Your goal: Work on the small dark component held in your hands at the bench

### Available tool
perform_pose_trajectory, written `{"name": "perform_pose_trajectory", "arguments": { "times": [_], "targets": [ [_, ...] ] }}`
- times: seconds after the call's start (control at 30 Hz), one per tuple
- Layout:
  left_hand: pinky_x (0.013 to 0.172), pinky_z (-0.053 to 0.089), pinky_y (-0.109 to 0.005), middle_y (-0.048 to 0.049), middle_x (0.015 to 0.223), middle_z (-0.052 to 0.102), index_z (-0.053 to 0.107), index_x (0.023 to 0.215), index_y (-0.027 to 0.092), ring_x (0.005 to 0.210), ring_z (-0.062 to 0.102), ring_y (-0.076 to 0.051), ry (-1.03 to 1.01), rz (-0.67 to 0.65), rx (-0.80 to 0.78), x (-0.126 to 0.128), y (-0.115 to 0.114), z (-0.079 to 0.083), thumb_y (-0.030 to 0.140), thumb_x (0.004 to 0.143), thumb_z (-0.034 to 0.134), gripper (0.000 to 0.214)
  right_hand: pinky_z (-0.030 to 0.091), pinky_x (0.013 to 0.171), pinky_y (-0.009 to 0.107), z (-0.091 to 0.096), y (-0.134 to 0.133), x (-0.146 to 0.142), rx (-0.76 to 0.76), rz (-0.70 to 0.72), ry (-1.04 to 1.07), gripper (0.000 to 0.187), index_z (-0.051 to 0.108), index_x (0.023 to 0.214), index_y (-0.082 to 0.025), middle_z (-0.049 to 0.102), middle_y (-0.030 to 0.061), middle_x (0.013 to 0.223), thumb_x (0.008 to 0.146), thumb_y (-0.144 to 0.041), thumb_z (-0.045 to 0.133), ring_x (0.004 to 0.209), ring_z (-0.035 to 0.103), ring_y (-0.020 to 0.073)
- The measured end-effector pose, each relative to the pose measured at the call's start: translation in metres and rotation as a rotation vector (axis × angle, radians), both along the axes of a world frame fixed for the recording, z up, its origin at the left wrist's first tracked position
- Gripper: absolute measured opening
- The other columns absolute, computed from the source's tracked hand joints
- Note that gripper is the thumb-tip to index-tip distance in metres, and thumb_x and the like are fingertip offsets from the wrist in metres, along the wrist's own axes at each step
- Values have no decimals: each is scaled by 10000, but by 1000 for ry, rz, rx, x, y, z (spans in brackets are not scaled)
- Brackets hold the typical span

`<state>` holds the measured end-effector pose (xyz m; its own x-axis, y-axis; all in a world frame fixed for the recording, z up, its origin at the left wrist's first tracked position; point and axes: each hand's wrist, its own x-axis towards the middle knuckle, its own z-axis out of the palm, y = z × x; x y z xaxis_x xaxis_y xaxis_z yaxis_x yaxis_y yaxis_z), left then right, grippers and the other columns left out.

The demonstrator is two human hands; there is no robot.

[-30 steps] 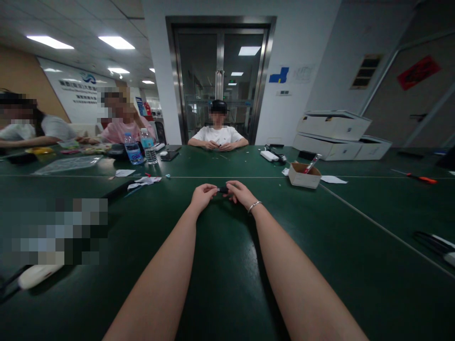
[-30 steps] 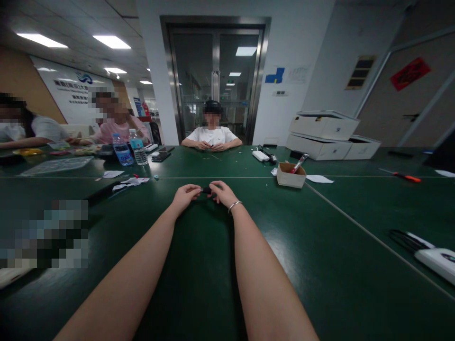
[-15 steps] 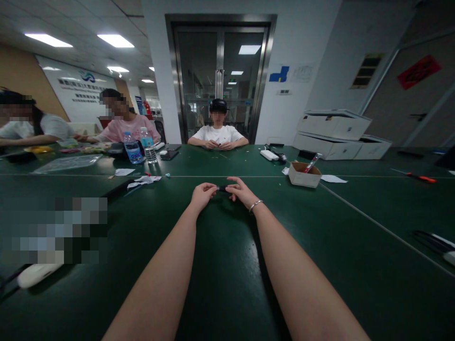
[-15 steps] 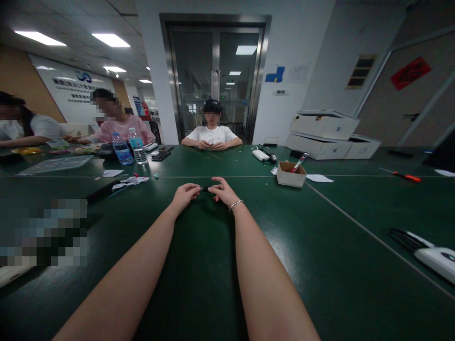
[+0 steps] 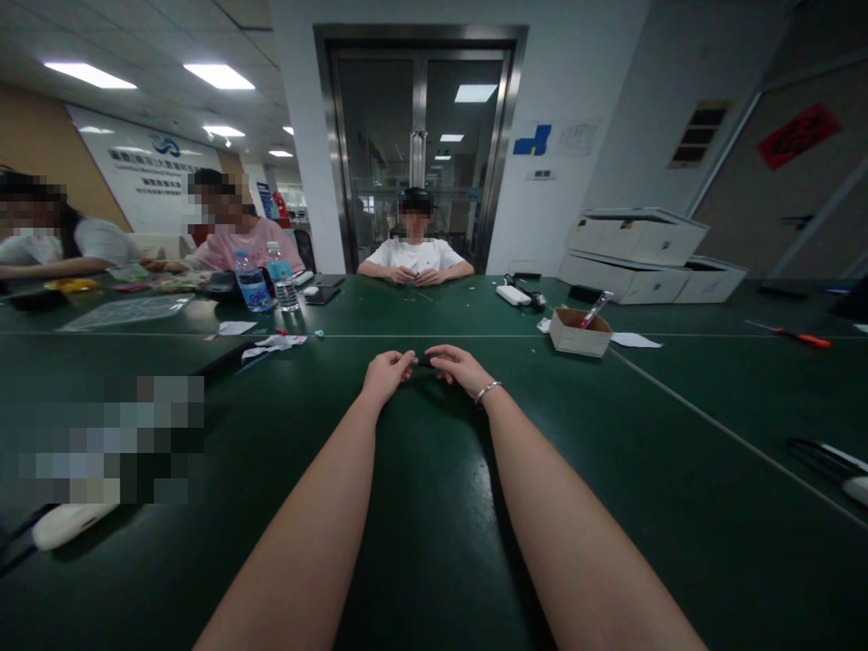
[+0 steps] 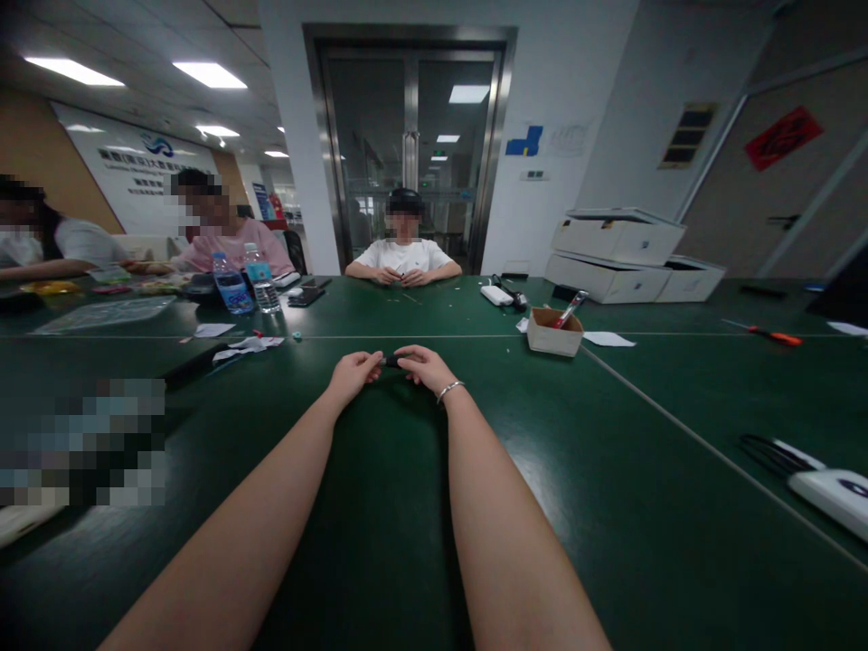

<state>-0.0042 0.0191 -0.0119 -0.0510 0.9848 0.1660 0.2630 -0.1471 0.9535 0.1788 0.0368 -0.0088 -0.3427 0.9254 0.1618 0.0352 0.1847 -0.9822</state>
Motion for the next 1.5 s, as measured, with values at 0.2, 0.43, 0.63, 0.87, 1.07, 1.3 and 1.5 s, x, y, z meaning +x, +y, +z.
{"name": "perform_pose_trajectory", "arguments": {
  "times": [0.2,0.43,0.63,0.87,1.07,1.3,1.5],
  "targets": [
    [585,470,-255,-106,912,670,642,920,152,741,627,-165,-109,1,1,1,-1,1,501,802,496,396,461,534,215,1,-1,-1,-20,-43,24,221,645,949,-178,629,-37,695,733,-225,642,379,387,19],
    [651,464,-245,-92,1001,649,606,1052,175,848,612,-165,-107,-109,107,0,-6,4,219,689,654,369,478,543,215,3,-2,-1,-49,-53,41,192,644,930,-178,663,-25,705,741,-206,625,360,389,19],
    [607,447,-253,-54,786,653,606,1017,176,727,622,-156,-99,-91,56,2,-6,3,366,763,590,318,481,545,218,3,-2,-1,-46,-58,45,184,653,923,-178,655,-27,688,743,-195,620,360,394,21],
    [641,445,-251,-27,746,646,609,987,178,716,609,-141,-82,-138,93,1,-5,2,286,702,650,308,476,537,216,5,-3,-1,-70,-68,56,174,642,919,-171,664,-20,681,750,-193,609,352,395,21],
    [611,439,-253,-57,778,649,630,864,150,709,600,-149,-104,-73,25,5,-6,6,346,692,662,263,485,536,221,3,-2,-1,-47,-64,46,182,649,914,-177,660,-25,684,735,-206,631,353,393,21],
    [558,425,-234,-25,765,614,613,927,182,645,580,-126,-67,-97,99,2,-7,4,373,741,606,267,473,515,208,3,-1,-2,-54,-58,37,171,648,919,-174,670,-17,676,753,-191,612,353,400,23],
    [727,459,-277,-35,801,640,640,917,168,742,590,-139,-77,-148,156,1,-6,1,254,654,695,282,463,494,202,5,-3,-3,-76,-83,46,143,647,901,-167,675,-7,660,765,-184,607,346,399,26]
  ]
}}
